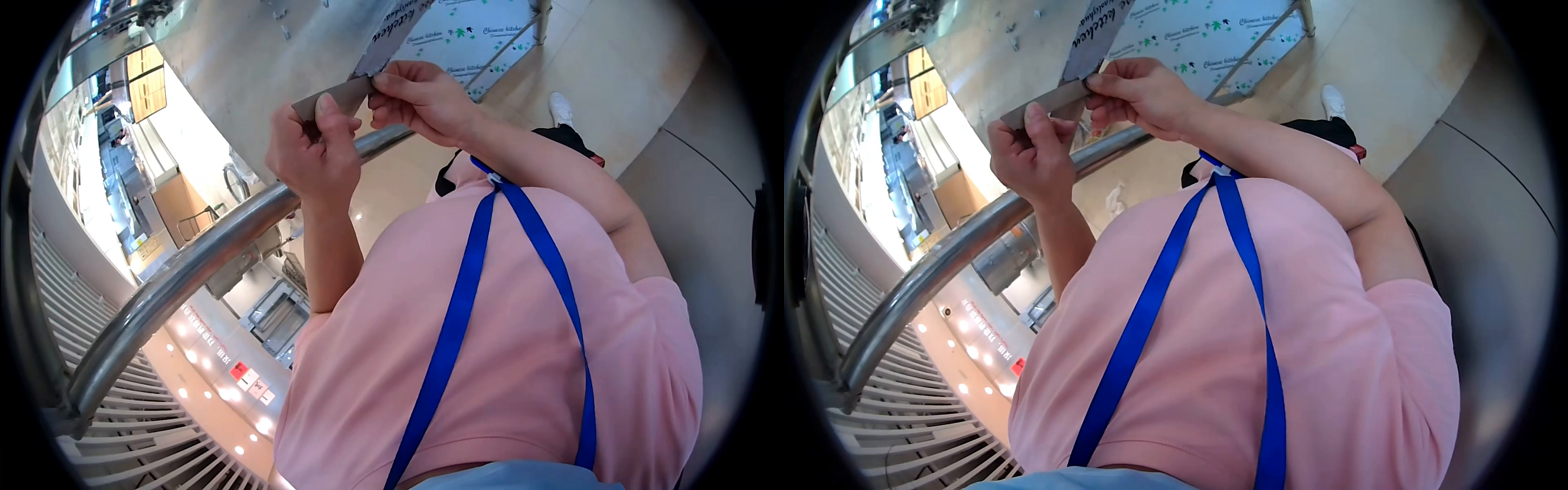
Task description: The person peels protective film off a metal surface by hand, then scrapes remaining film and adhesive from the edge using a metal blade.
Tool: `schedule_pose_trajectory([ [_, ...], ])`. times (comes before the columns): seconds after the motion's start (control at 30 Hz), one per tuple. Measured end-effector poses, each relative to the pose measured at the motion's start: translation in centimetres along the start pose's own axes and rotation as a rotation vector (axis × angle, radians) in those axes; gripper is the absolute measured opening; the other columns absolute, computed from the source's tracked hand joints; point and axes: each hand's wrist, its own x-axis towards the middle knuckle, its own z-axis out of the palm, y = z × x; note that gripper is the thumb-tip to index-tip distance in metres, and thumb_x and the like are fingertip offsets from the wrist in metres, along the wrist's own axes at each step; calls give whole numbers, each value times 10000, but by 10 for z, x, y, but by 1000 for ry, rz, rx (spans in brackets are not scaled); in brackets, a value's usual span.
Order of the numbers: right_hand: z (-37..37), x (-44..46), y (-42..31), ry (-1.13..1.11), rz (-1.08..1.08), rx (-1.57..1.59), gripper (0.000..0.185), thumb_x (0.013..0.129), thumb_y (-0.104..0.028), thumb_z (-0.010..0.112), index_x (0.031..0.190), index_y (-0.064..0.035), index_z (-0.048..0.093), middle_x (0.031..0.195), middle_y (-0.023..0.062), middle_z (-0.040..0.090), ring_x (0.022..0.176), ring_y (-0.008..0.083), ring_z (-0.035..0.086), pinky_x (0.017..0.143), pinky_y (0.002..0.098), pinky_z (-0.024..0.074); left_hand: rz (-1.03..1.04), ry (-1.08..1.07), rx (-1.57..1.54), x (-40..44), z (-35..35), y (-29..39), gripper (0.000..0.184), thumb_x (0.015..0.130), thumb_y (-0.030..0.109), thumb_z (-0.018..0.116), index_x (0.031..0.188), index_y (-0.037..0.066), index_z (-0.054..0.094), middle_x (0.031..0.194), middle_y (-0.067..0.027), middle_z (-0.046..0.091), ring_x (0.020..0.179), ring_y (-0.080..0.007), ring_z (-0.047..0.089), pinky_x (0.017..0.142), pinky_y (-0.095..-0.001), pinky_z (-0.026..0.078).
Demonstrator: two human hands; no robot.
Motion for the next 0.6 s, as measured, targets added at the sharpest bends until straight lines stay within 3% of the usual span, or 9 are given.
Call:
schedule_pose_trajectory([
  [0.43, 4, -2, 1, 35, -8, 42, 173, 844, -160, 472, 831, 11, 497, 707, 79, 558, 607, 135, 570, 599, 273, 505, 71, 14, 102, 5, 8, 8, 158, 801, 63, 513, 706, 7, 400, 517, -74, 544, 448, -86, 528, 407, -194, 439],
  [0.6, 5, -3, 1, 36, -27, 90, 185, 812, -158, 531, 796, 22, 495, 714, 95, 571, 568, 139, 575, 579, 281, 512, 97, 21, 72, 8, 9, 7, 153, 776, 67, 554, 714, -4, 434, 560, -62, 543, 456, -116, 572, 393, -191, 427],
])
